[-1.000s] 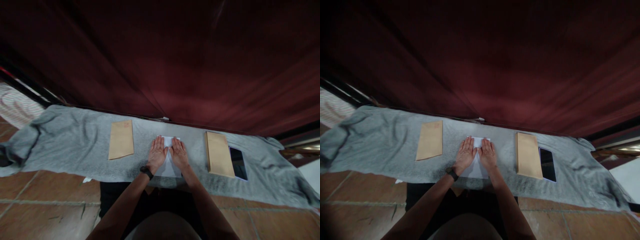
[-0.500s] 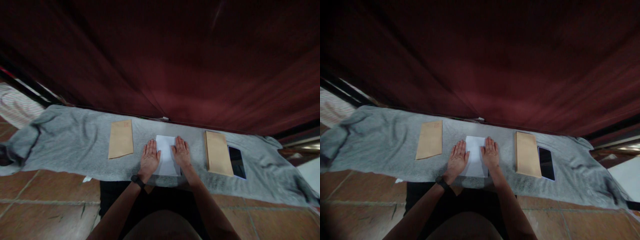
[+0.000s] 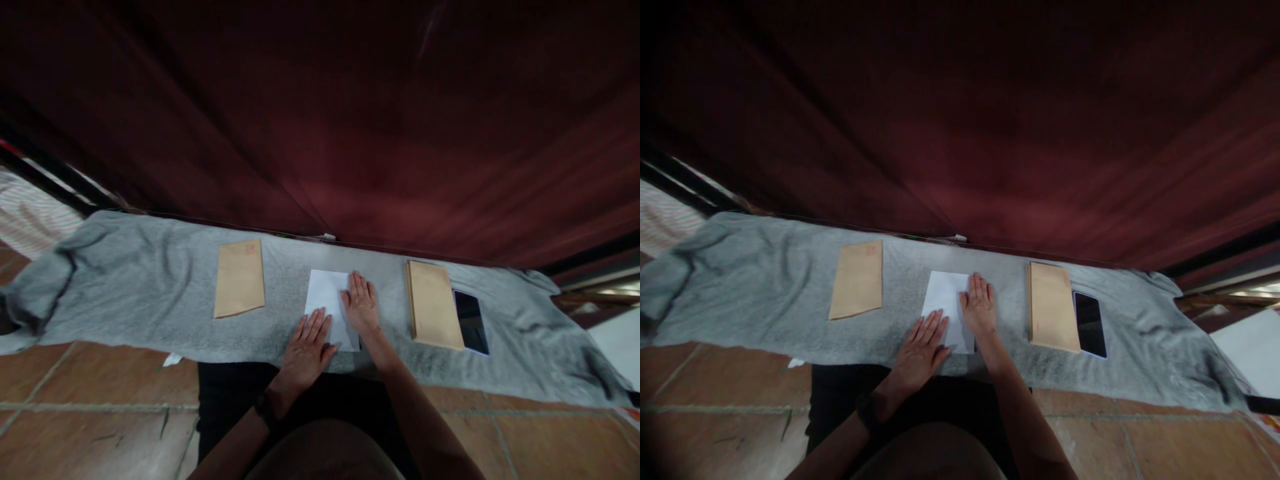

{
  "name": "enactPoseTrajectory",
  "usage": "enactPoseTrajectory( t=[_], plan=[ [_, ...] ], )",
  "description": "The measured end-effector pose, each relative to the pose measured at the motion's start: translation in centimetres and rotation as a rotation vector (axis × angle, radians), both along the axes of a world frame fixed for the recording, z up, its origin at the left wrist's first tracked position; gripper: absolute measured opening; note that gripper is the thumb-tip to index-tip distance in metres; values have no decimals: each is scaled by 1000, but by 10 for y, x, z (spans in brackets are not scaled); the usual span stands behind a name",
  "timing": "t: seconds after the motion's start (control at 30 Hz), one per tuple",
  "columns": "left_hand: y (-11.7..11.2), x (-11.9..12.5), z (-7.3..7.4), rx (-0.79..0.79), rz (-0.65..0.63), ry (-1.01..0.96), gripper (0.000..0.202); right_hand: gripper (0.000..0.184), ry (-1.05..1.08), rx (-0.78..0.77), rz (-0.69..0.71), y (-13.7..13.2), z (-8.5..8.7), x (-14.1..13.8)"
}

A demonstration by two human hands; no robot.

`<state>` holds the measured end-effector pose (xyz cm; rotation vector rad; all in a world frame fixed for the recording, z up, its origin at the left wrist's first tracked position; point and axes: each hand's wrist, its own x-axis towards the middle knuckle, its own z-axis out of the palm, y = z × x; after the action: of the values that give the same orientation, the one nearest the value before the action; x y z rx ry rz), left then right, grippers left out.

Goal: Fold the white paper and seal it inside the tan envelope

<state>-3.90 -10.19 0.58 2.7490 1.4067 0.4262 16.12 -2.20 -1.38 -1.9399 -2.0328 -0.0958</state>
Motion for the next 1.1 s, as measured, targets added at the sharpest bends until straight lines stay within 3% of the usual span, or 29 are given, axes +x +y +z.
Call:
enactPoseTrajectory(
  t=[0.33, 0.6, 0.83, 0.97, 1.1],
  plan=[
    [-13, -30, -2, 37, 45, -73, 69, 59, 91, 35, -84, -8, -2, 7],
    [-13, -28, -10, 43, 74, -17, 63, 51, 207, 66, -110, -36, 5, 29],
    [-12, -19, -6, -17, 13, 16, 50, 42, 461, -40, -147, -77, 8, 10],
    [-10, -20, -5, -41, 4, 4, 50, 37, 548, -160, -260, -76, 16, 4],
    [-8, -23, -3, -44, 1, -23, 52, 30, 772, -188, -264, -68, 24, 9]
  ],
)
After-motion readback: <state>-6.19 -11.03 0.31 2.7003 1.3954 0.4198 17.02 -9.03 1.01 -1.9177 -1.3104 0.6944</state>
